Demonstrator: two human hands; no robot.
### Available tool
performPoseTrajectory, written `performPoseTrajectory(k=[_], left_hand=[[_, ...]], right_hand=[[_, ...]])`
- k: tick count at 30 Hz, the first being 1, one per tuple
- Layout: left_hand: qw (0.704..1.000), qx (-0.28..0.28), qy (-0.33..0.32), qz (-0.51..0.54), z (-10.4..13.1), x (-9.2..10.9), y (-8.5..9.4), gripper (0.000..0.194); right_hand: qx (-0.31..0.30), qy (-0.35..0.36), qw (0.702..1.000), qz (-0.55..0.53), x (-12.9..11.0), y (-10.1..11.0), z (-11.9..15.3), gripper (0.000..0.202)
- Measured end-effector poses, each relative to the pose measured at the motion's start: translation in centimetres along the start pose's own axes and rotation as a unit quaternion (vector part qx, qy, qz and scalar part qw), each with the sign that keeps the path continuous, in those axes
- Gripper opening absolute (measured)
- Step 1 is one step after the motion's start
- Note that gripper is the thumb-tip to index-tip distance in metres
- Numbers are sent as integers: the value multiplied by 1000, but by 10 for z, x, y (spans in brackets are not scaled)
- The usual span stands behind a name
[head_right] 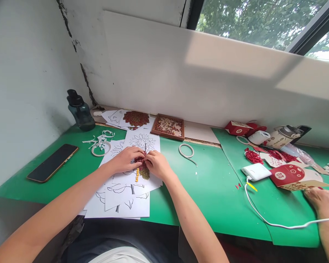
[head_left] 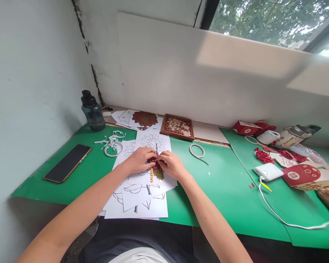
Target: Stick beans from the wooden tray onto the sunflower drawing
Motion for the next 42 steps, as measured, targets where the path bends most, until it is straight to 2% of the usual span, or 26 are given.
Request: performPoseTrajectory(k=[3, 7, 10, 15, 17, 19, 21, 26, 29, 31, 35, 39, 42], left_hand=[[1000, 0, 7, -2, 0, 0, 0, 21], [1000, 3, 2, -5, 1, 0, -1, 17], [1000, 10, 3, -8, 0, -1, -1, 17], [1000, 9, -3, -6, 0, -2, -2, 15], [1000, 7, -2, -7, 0, -3, -2, 15], [1000, 7, -1, -7, 1, -3, -3, 16], [1000, 7, 3, -4, 1, -4, -4, 16], [1000, 3, 11, 13, 1, -3, -3, 14], [1000, -1, 13, 19, 0, -1, 0, 14], [1000, -6, 15, 18, 0, 0, 1, 15], [1000, -10, 19, 18, -1, 1, 2, 10], [999, -7, 30, 27, -1, 1, 1, 8], [999, -18, 34, 19, -2, 1, 1, 8]], right_hand=[[20, 0, 1000, 4, 0, 0, 0, 23], [13, 12, 1000, 5, 2, 2, -1, 22], [43, 6, 999, 16, 2, 4, -1, 20], [-1, -4, 1000, -2, 2, -1, 1, 20], [1, -13, 1000, -11, 7, 2, 0, 19], [23, -51, 998, -9, 21, 12, -6, 17], [74, -115, 991, 16, 44, 33, -16, 15], [187, -255, 944, 90, 119, 108, -49, 35], [188, -327, 918, 123, 153, 142, -62, 42], [170, -363, 905, 140, 167, 156, -68, 42], [119, -416, 886, 164, 181, 165, -76, 36], [79, -437, 876, 188, 186, 158, -79, 32], [67, -443, 867, 216, 187, 152, -81, 37]])
Point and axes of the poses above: each hand's wrist, its own z-axis away from the middle knuckle, its own y-axis out of the back of the hand, x = y × z, the point moved 1 cm from there along -z, towards the middle knuckle, and after that the axes turned 12 degrees about -z, right-handed, at the moved point
